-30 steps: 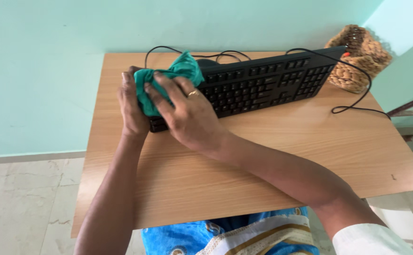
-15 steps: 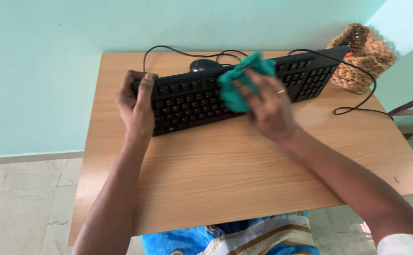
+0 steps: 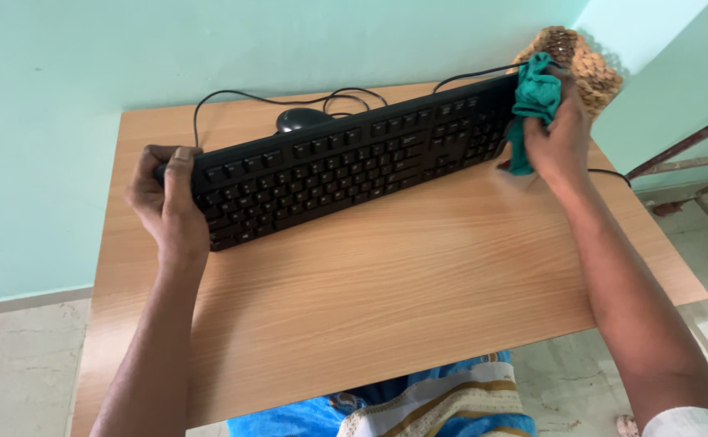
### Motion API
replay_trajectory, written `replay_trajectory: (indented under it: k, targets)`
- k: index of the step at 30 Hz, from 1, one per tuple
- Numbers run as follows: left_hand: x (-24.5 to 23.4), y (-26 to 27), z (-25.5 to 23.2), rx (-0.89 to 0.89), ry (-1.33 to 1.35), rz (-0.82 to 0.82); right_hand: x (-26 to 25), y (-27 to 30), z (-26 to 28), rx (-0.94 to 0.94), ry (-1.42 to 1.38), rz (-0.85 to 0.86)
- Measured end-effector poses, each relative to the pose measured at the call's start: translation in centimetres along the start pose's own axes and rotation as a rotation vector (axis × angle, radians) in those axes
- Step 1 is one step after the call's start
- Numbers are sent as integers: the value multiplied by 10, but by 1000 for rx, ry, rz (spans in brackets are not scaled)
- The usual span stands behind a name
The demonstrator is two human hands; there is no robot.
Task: The person wipes the top keys and the underside of a black computer keyboard with a green cloth.
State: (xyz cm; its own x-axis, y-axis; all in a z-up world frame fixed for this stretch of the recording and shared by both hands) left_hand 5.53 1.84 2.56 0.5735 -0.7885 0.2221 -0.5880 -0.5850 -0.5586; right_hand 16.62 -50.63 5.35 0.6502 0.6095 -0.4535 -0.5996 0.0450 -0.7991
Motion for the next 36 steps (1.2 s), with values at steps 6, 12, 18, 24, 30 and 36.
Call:
replay_trajectory:
  k: [6, 12, 18, 24, 30, 36]
  targets:
    - [-1, 1, 5, -39, 1, -5, 4, 25, 16, -50, 47, 62]
    - [1, 0, 5, -12, -17, -18, -22, 14, 46, 50, 195, 137]
    - [3, 3, -1, 5, -15, -15, -59, -14, 75, 218, -172, 232]
    - [1, 4, -3, -35, -118, -55, -94, -27, 153, 407, -701, 433]
    - [1, 5, -6, 2, -131, -72, -95, -49, 178, -144, -258, 290]
    - [0, 4, -1, -29, -161, -99, 12, -50, 151, -524, 60, 597]
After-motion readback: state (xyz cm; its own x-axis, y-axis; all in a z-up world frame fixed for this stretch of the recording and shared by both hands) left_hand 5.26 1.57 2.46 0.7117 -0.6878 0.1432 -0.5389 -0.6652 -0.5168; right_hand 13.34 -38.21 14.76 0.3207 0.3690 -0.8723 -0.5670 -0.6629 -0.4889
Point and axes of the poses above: each hand's wrist, its own y-axis away from the middle knuckle, its own x-axis out of the palm, z = x × y, the point moved 7 cm from there along -y, towards the middle knuckle, and after that the axes turned 8 degrees about -z, right-handed, at the moved point
